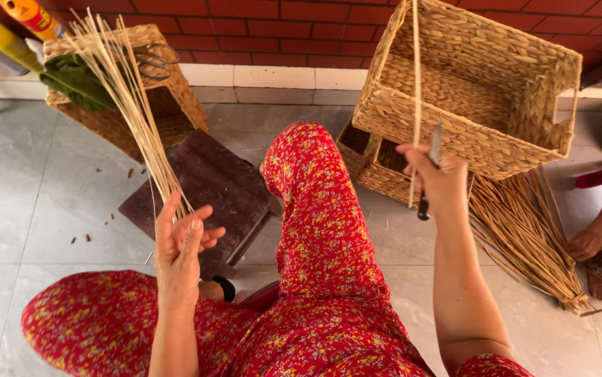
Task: The person sits on a low stool and peels thin bamboo strips with a small knife, drawing the blade along each strip to smooth and split it. They take strips one at a time from a bundle in a basket, work each strip across their lap, and set finished strips aside.
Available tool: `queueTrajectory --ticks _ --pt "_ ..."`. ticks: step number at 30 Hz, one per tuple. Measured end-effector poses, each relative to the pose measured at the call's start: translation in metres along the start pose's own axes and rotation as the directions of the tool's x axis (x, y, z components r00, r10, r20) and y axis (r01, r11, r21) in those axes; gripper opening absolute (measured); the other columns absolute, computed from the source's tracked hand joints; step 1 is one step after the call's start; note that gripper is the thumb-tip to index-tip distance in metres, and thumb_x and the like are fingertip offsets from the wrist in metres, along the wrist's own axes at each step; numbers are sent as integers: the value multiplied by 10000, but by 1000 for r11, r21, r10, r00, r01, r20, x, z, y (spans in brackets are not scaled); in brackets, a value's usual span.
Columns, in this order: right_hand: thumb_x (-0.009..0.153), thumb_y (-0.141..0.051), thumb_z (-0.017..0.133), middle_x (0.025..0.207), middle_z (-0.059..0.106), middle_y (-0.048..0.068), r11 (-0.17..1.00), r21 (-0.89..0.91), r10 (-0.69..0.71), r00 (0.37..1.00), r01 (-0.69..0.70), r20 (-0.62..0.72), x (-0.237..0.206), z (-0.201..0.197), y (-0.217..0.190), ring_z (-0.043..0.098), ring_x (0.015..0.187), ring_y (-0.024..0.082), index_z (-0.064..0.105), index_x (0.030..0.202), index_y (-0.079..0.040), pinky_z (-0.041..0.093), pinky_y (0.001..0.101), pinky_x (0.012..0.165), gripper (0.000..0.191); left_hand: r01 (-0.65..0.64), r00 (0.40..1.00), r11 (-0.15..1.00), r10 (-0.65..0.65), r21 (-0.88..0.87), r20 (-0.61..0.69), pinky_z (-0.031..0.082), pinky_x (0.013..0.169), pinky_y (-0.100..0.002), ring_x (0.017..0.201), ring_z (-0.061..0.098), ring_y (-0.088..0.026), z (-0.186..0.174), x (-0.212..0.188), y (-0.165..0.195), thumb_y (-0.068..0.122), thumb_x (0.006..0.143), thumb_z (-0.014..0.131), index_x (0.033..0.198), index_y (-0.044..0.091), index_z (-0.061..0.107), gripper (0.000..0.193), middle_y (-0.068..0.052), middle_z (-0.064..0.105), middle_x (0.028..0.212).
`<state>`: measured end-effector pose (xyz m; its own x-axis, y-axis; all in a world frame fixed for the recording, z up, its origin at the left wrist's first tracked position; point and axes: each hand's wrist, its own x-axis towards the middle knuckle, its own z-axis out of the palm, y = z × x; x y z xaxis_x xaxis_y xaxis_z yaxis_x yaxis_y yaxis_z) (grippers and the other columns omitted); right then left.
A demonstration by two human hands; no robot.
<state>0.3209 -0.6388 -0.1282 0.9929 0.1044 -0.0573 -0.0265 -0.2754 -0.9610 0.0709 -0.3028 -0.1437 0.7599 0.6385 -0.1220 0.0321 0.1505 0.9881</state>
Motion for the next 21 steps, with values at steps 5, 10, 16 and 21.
queueTrajectory --ticks 5,10,16,21 --pt "990 -185 711 697 628 13 992 116 64 994 -53 -92 40 -29 21 469 496 55 772 1085 -40 369 218 435 184 159 987 987 -159 -10 6 564 766 -300 894 739 -195 -18 2 -36 307 971 636 1547 123 434 637 -138 715 1225" --pt "1010 -205 714 713 628 17 973 186 156 981 -134 -111 54 -35 36 464 499 65 758 1074 -31 382 232 437 190 178 984 983 -177 -36 21 550 752 -295 894 733 -196 -33 -9 -53 291 953 647 1543 127 433 649 -136 711 1220" --pt "1002 -155 684 746 641 22 953 286 121 991 -101 -51 49 -41 35 479 515 67 745 1113 -41 391 223 449 170 202 979 979 -202 20 -8 545 756 -279 900 725 -181 -36 -16 -50 283 972 633 1532 120 458 608 -127 713 1232" --pt "1018 -123 655 765 653 26 944 330 -29 999 12 46 8 -26 13 502 537 56 733 1144 -33 399 202 474 173 114 993 987 -116 118 14 528 712 -261 904 715 -142 -23 -14 -32 209 974 629 1512 82 477 573 -112 671 1332"
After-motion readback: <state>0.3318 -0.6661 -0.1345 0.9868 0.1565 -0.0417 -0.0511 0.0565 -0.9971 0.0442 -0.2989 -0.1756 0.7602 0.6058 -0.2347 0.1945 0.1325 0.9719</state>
